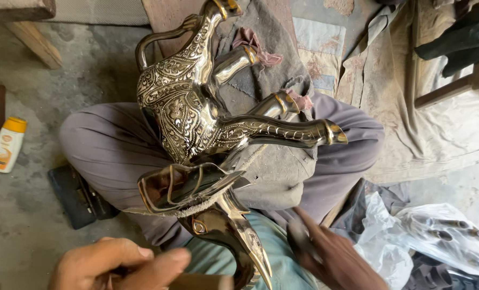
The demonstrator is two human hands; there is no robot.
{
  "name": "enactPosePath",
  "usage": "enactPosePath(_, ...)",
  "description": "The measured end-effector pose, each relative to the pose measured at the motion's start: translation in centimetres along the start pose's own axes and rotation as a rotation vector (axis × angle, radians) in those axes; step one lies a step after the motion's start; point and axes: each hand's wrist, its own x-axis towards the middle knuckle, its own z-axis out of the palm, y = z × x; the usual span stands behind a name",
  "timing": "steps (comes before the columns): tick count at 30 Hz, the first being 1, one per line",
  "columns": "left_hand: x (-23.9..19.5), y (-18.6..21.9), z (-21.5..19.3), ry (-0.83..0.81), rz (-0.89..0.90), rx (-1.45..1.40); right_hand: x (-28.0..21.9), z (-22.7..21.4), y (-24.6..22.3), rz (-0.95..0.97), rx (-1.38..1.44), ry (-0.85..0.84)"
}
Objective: The person sits on the floor and repairs a silver-colored multi-spouted metal object. They use a wooden mallet to tap a metal rod into the spout openings and then use a small chisel-like tool to work on the seams and body of the object.
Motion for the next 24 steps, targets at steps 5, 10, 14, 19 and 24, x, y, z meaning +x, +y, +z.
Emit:
enactPosePath(5,1.5,1.2,0.2,-0.172,0.350,0.080,-2.4,-4.7,-4.2,-0.136,0.239,0.333)
enactPosePath(10,7.1,4.0,2.3,-0.281,0.542,0.003,8.3,-3.7,-11.1,-0.386,0.046,1.036)
enactPosePath(14,5.4,3.8,5.3,-0.278,0.571,0.020,8.3,-3.7,-10.7,-0.420,0.037,1.038)
enactPosePath(19,5.0,4.1,10.1,-0.651,0.697,0.089,-1.1,-3.2,-5.4,-0.481,0.931,0.404)
enactPosePath(24,10.5,4.9,8.8,-0.219,0.790,0.328,0.4,-4.4,-6.1,-0.479,0.262,0.617)
